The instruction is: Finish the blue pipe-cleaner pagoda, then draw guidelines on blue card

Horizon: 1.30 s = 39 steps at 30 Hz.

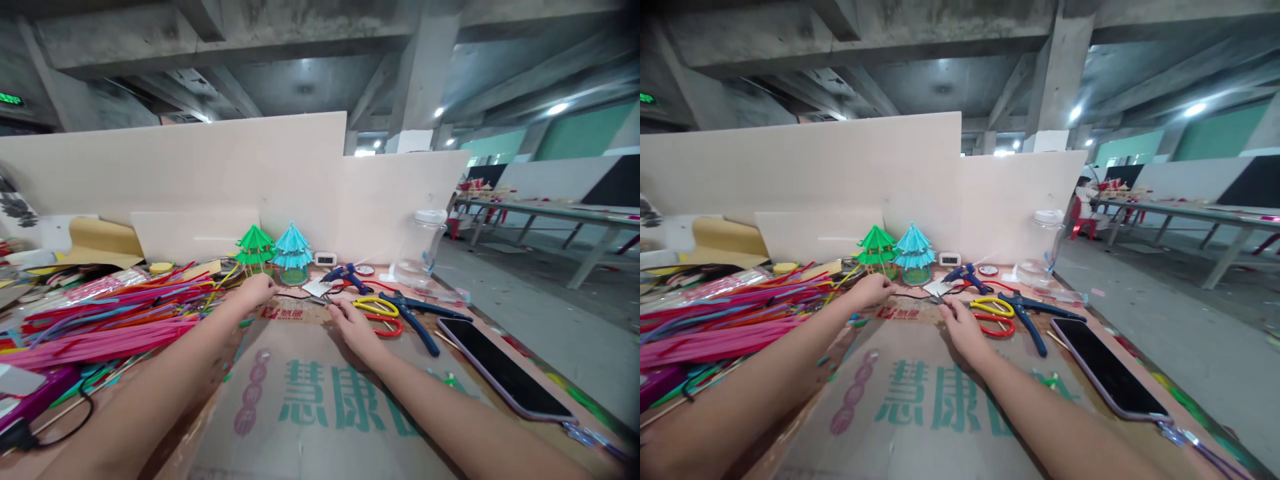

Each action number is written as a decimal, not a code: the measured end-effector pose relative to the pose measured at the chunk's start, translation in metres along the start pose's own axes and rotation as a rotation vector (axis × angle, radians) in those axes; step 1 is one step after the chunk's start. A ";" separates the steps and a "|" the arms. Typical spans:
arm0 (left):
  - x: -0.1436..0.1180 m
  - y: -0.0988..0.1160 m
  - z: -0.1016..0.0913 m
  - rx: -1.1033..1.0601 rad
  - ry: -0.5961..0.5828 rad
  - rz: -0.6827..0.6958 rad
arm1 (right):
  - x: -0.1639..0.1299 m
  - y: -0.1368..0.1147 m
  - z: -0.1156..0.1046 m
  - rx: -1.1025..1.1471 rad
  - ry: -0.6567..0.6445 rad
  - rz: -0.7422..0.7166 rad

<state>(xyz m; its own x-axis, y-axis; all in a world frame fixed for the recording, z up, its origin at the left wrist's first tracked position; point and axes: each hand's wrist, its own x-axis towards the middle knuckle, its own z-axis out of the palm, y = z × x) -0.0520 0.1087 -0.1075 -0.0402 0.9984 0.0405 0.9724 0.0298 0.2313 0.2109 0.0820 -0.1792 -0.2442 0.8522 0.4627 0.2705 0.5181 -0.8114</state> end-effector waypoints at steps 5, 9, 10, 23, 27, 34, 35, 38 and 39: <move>-0.060 0.000 -0.052 0.024 0.017 0.046 | -0.001 -0.008 -0.003 -0.137 -0.083 -0.010; -0.099 -0.039 -0.080 0.053 0.051 -0.010 | -0.004 -0.010 -0.003 -0.247 -0.136 0.015; -0.107 -0.055 -0.083 0.066 0.067 -0.046 | -0.004 -0.010 -0.003 -0.272 -0.150 0.016; -0.123 -0.110 -0.041 0.052 0.004 -0.136 | -0.006 0.003 -0.003 -0.608 -0.211 -0.127; -0.121 -0.067 -0.015 -0.088 -0.190 -0.083 | -0.008 0.001 -0.004 -0.714 -0.232 -0.169; -0.120 -0.044 0.006 -0.343 -0.341 -0.050 | -0.001 0.007 -0.016 -0.865 -0.209 -0.244; -0.119 -0.044 0.005 -0.384 -0.350 -0.046 | 0.000 0.008 -0.017 -0.881 -0.204 -0.246; -0.120 -0.040 -0.003 -0.512 -0.376 0.045 | 0.001 0.010 -0.020 -0.910 -0.196 -0.244; -0.123 -0.037 -0.006 -0.552 -0.383 0.097 | 0.000 0.010 -0.019 -0.913 -0.194 -0.243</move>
<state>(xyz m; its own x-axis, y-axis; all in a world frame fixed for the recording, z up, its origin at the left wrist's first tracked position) -0.0844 -0.0152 -0.1156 0.2240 0.9452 -0.2373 0.7034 0.0117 0.7107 0.2316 0.0887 -0.1801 -0.5168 0.7297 0.4478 0.7922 0.6059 -0.0730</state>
